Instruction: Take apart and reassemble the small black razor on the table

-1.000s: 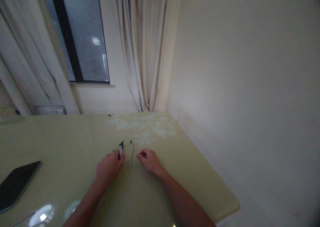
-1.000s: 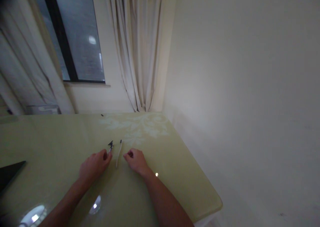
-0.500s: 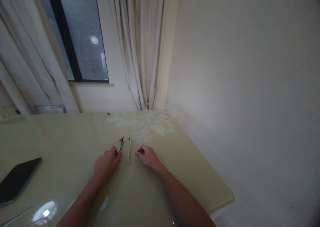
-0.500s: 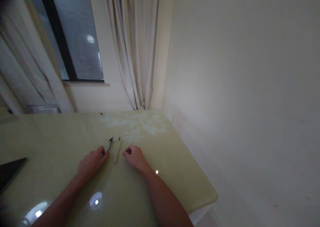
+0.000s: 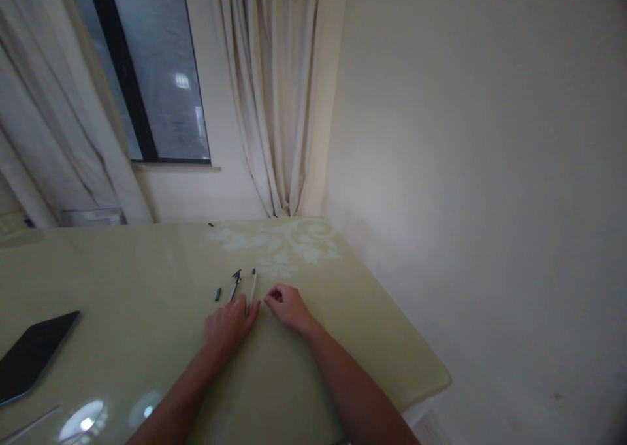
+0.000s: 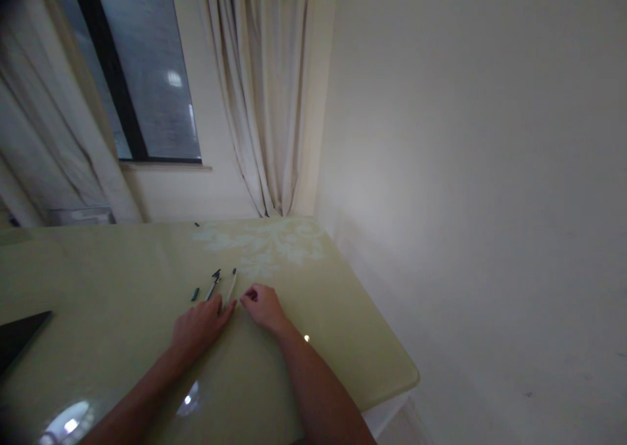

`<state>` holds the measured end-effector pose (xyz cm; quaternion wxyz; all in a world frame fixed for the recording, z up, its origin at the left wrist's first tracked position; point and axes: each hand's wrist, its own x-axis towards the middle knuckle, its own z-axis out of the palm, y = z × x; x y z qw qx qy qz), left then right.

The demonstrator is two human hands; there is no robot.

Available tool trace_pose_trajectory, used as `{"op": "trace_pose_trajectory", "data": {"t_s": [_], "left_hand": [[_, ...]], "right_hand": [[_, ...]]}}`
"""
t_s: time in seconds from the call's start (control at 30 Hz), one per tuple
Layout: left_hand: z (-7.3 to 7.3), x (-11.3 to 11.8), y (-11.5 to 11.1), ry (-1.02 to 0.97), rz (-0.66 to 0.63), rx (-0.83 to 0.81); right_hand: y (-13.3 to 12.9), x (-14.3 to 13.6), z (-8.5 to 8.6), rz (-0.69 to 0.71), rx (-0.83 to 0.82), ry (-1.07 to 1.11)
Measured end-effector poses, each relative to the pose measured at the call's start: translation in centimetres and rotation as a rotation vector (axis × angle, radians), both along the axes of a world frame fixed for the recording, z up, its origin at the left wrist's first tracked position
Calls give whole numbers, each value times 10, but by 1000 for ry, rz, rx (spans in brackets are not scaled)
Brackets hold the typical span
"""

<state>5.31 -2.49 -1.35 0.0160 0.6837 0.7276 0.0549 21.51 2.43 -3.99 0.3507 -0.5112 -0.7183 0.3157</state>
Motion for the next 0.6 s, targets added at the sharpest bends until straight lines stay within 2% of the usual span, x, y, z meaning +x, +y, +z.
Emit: {"op": "trace_pose_trajectory", "data": {"t_s": [0.2, 0.6], "left_hand": [[-3, -7, 3, -71, -11, -28], [-3, -9, 6, -60, -43, -17]], "right_hand": [[0, -1, -3, -3, 5, 15], [0, -1, -5, 14, -1, -6]]}}
